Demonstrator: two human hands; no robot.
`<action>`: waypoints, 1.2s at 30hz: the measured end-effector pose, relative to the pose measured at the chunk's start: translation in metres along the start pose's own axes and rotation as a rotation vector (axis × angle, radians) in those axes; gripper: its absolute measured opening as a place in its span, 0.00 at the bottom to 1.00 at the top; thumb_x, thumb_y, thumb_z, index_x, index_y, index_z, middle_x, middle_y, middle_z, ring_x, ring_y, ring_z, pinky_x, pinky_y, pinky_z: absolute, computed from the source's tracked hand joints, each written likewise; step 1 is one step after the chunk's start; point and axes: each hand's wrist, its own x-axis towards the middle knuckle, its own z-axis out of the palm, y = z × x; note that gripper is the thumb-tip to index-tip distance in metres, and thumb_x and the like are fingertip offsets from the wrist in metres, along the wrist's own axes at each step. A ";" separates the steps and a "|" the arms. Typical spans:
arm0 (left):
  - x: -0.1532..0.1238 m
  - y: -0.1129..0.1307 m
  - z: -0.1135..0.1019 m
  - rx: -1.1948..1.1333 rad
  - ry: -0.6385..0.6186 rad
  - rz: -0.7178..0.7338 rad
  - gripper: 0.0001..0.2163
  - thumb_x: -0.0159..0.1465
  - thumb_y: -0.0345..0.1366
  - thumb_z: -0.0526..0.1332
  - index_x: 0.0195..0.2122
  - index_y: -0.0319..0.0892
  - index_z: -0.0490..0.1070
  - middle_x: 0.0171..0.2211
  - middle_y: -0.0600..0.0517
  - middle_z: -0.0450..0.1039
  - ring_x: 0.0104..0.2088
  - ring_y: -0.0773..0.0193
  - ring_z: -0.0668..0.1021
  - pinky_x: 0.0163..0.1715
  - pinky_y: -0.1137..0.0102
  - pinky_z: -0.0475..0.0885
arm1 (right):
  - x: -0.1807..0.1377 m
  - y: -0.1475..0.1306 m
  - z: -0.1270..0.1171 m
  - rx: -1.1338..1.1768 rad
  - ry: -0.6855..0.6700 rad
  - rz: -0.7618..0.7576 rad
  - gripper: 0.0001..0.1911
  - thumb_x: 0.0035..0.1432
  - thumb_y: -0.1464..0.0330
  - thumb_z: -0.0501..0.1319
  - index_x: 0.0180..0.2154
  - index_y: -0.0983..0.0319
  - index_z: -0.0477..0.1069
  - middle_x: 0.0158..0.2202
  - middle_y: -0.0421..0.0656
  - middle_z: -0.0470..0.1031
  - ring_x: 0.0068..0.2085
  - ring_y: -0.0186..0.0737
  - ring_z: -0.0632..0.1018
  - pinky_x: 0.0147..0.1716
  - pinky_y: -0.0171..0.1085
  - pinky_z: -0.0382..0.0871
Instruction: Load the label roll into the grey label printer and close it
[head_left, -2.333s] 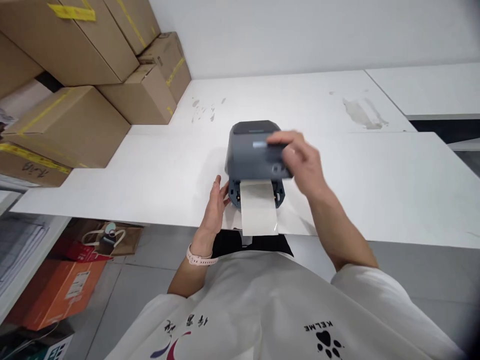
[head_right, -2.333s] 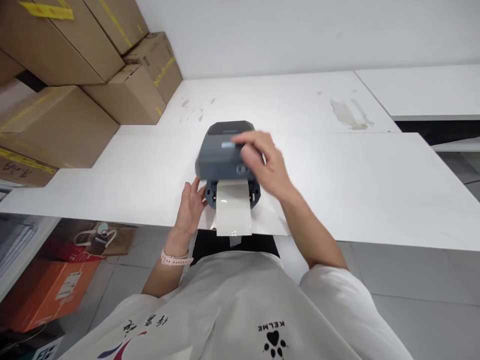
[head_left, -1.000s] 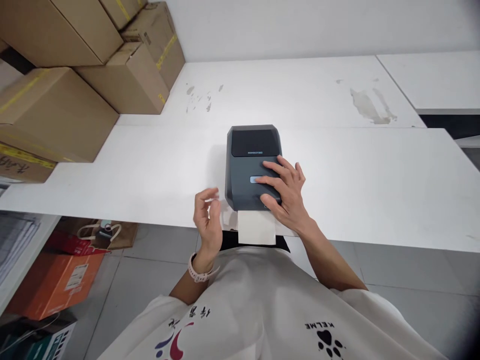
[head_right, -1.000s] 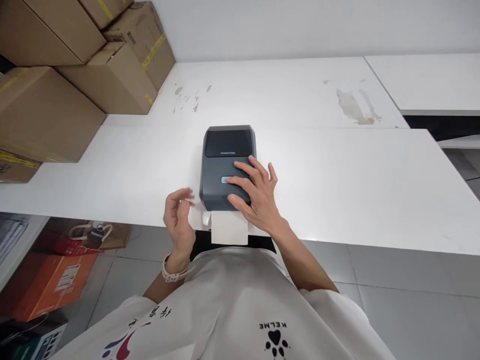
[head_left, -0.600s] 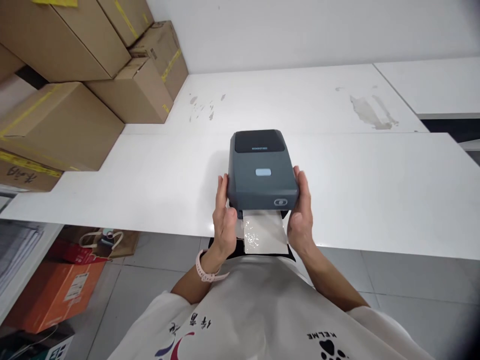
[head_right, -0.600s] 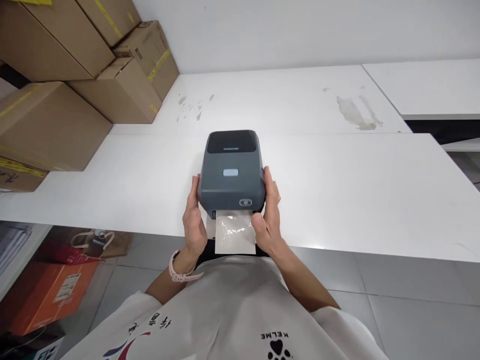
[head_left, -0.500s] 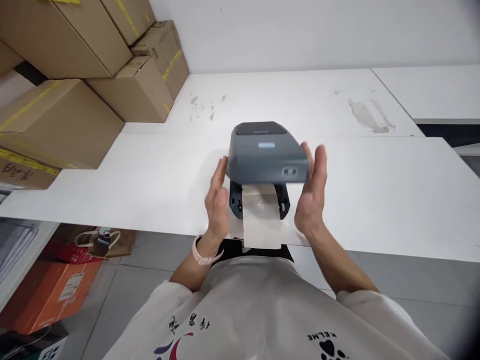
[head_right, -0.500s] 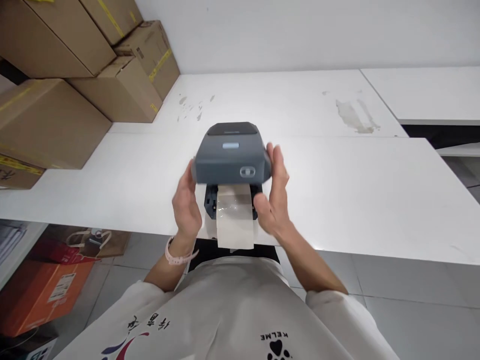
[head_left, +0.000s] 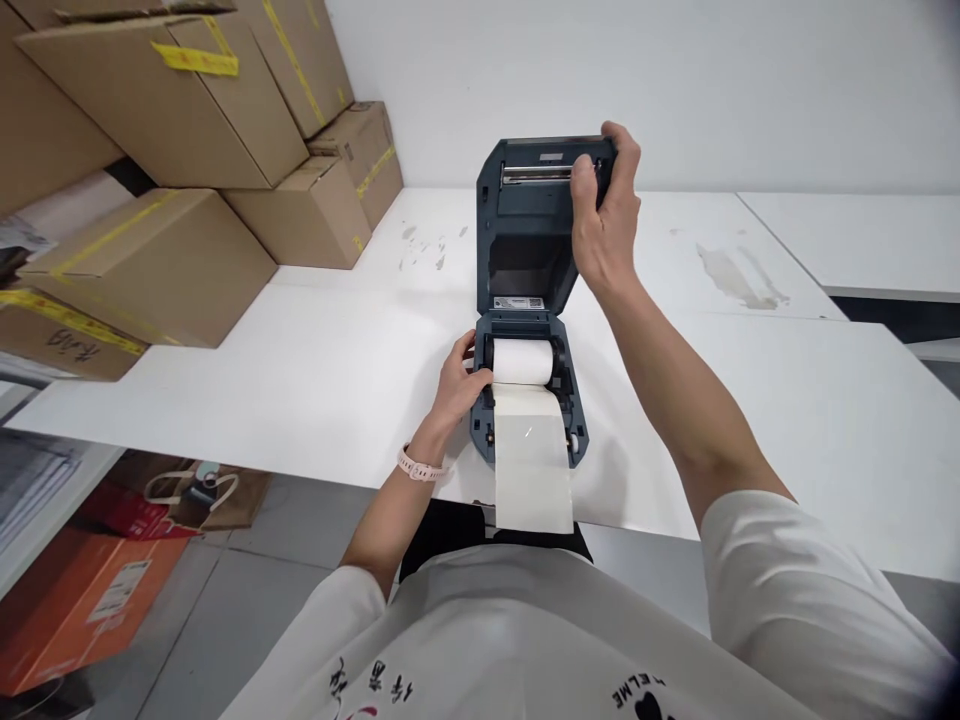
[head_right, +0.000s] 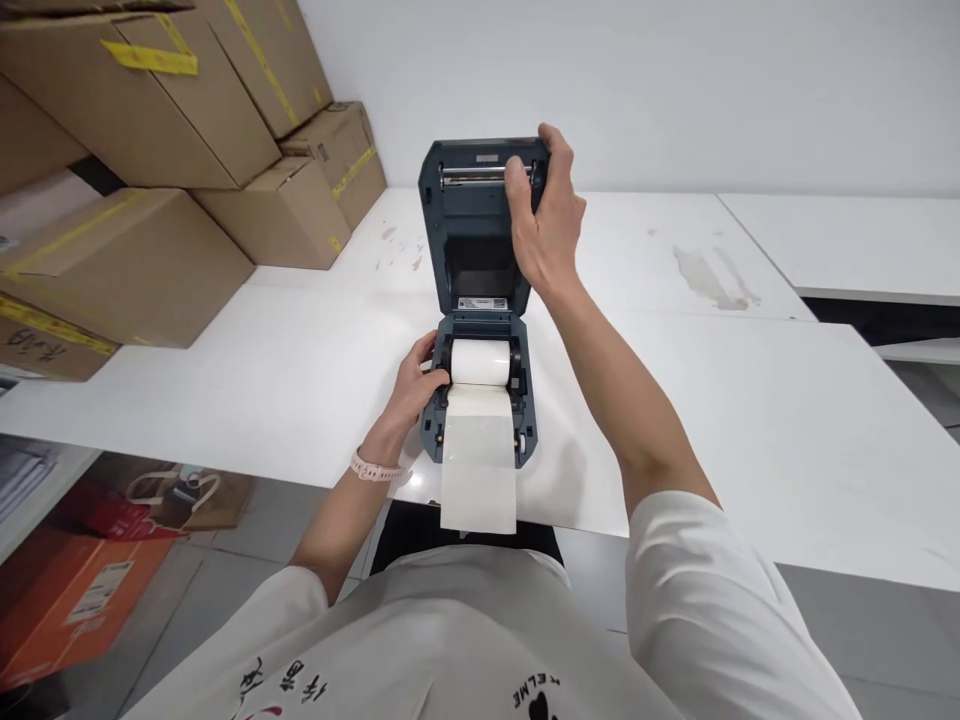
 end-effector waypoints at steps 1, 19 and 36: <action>-0.001 0.001 -0.001 0.055 0.024 -0.009 0.35 0.54 0.33 0.62 0.66 0.44 0.64 0.63 0.40 0.68 0.59 0.47 0.73 0.53 0.58 0.73 | -0.002 -0.007 -0.002 -0.039 0.096 0.019 0.33 0.71 0.45 0.44 0.71 0.50 0.50 0.70 0.49 0.60 0.71 0.62 0.63 0.67 0.65 0.57; 0.001 0.001 -0.006 0.261 0.029 -0.030 0.28 0.56 0.33 0.61 0.61 0.41 0.68 0.30 0.54 0.67 0.31 0.60 0.72 0.32 0.65 0.62 | -0.075 -0.030 -0.010 0.046 -0.943 0.046 0.47 0.49 0.55 0.73 0.67 0.52 0.59 0.51 0.46 0.80 0.47 0.52 0.82 0.45 0.49 0.78; -0.003 0.008 -0.006 0.229 -0.001 -0.063 0.30 0.56 0.33 0.59 0.63 0.41 0.66 0.29 0.56 0.64 0.31 0.62 0.71 0.33 0.67 0.63 | -0.208 0.098 -0.080 0.292 -0.140 0.705 0.66 0.39 0.53 0.79 0.74 0.55 0.50 0.65 0.53 0.71 0.61 0.58 0.77 0.57 0.49 0.78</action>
